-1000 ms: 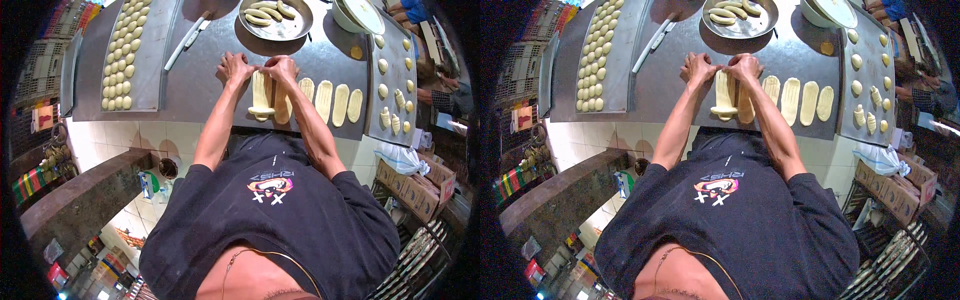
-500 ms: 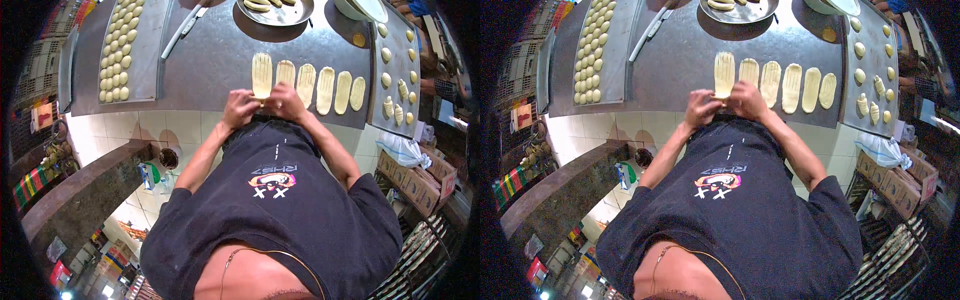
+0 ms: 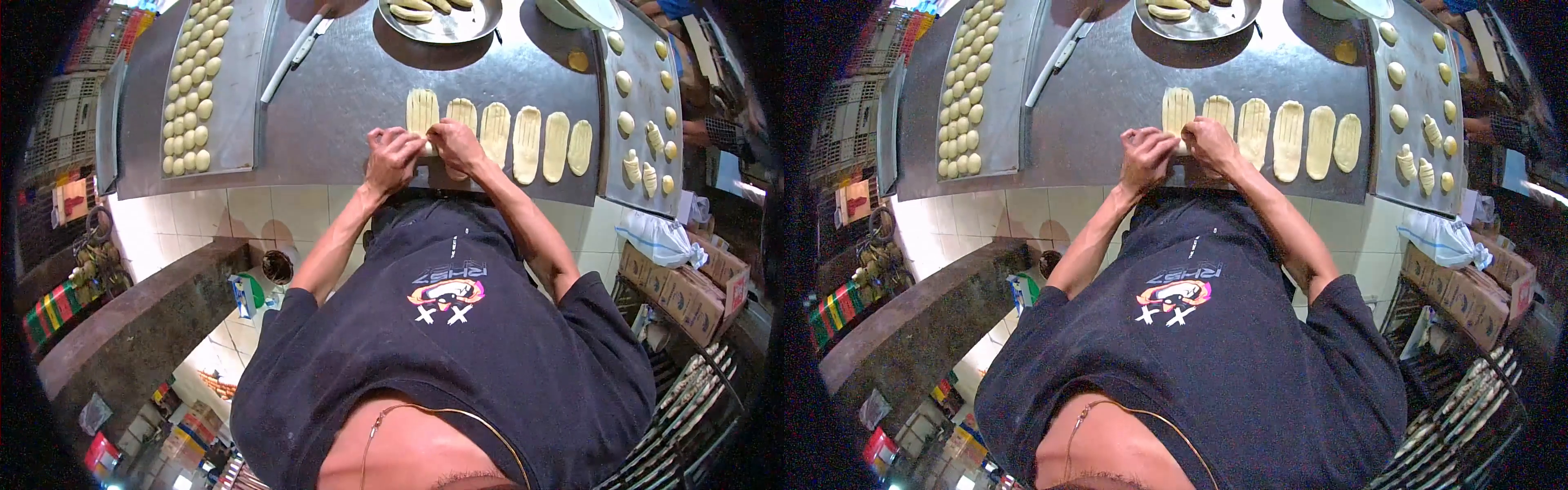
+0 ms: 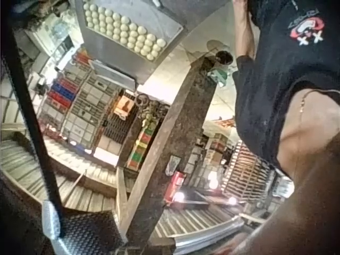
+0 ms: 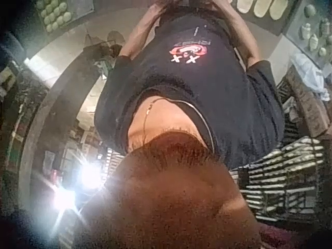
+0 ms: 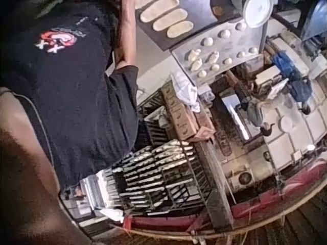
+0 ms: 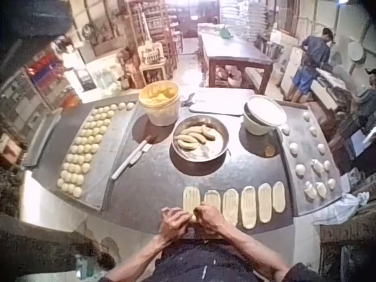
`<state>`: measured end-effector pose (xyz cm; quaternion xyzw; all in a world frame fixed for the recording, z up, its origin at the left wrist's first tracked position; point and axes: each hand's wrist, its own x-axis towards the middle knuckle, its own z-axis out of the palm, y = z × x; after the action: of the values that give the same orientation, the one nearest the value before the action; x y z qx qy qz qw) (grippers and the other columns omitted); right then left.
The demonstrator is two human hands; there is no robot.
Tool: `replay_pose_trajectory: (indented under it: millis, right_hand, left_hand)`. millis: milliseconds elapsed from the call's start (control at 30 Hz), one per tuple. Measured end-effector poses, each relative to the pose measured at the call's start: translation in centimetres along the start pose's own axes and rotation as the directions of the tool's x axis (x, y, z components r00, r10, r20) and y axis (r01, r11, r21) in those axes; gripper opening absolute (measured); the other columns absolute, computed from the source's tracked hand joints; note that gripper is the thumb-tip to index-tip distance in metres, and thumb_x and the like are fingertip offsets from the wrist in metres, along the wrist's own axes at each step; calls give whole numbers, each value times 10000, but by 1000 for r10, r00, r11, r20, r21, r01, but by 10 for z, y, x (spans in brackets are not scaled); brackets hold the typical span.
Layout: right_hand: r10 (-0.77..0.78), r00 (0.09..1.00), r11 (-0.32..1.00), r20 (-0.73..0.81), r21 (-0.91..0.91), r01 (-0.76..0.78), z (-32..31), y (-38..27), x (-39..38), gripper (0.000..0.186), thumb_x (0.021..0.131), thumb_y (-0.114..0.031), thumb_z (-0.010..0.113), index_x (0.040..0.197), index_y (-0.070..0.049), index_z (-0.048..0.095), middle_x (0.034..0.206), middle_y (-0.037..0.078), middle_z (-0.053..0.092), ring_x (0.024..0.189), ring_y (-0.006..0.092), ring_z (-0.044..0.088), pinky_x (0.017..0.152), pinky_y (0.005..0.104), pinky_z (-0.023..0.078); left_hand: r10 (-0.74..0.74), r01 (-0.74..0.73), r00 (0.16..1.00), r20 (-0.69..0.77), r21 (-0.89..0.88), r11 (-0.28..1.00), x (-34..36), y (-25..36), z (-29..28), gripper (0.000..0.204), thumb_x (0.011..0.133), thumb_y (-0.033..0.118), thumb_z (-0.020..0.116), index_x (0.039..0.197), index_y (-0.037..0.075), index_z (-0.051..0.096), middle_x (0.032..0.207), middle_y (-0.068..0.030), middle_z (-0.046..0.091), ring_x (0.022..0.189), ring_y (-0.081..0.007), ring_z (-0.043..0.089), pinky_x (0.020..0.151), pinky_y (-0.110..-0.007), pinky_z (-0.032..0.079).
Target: The person rolls dough with banana slices inside, then dips the round dough balls into shredded cheese toppings before placing them into a baking tray.
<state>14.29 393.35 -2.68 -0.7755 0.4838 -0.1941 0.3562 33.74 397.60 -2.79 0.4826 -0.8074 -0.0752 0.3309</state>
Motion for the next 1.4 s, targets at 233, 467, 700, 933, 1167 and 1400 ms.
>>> replay_pose_trajectory:
  millis: [233, 467, 700, 933, 1167, 1400]
  right_hand:
    - [-289, 948, 955, -132, 31, 295, -1, -12, -13, 184, 769, -33, 666, 947, -21, 619, 862, 172, 633, 822, 391, 623, 739, 463, 520]
    - [-219, 970, 971, 104, 123, 206, 0, -26, -70, 228, 729, -46, 704, 933, -23, 605, 904, 150, 638, 865, 345, 650, 741, 416, 542]
    - [-224, 973, 974, -53, 24, 226, 0, -18, -64, 199, 796, -145, 721, 947, -31, 659, 929, 144, 591, 896, 315, 584, 796, 395, 521]
    - [-224, 845, 952, -485, -296, 82, 13, 13, 10, 133, 861, -209, 695, 904, -85, 680, 881, 93, 621, 901, 284, 578, 786, 408, 471]
    - [-54, 728, 933, -684, -294, -208, -3, 33, 92, 163, 865, -283, 691, 880, -120, 695, 879, 61, 667, 904, 281, 590, 827, 453, 432]
    - [-16, 894, 987, -447, 137, 86, -15, 3, 63, 149, 838, -164, 705, 906, -36, 737, 845, 159, 719, 793, 307, 692, 723, 395, 549]
  left_hand:
    - [115, -107, 948, 295, -45, 993, 8, -20, -12, 432, 713, 209, 776, 1129, 125, 693, 1078, -9, 682, 1094, -212, 559, 976, -441, 305]
    - [109, -37, 949, 294, -242, 970, -45, 11, -28, 460, 669, 165, 802, 1114, 110, 700, 999, -12, 699, 1039, -226, 587, 972, -417, 337]
    - [-125, 137, 935, 331, -11, 991, -41, 17, -24, 541, 842, 322, 676, 1336, 117, 599, 1162, -126, 506, 1088, -268, 466, 941, -444, 318]
    - [-410, 411, 911, -41, 158, 898, 26, -17, 18, 478, 857, 350, 682, 1271, 122, 611, 1150, -122, 541, 1085, -290, 494, 935, -460, 338]
    - [-608, 651, 758, -238, 205, 731, 106, -55, 44, 360, 882, 349, 634, 1172, 136, 647, 1140, -96, 593, 1132, -291, 527, 969, -491, 335]
    - [-735, 757, 639, -227, 14, 653, 90, -47, 9, 306, 928, 329, 592, 1107, 94, 669, 1118, -126, 621, 1053, -308, 595, 905, -441, 454]
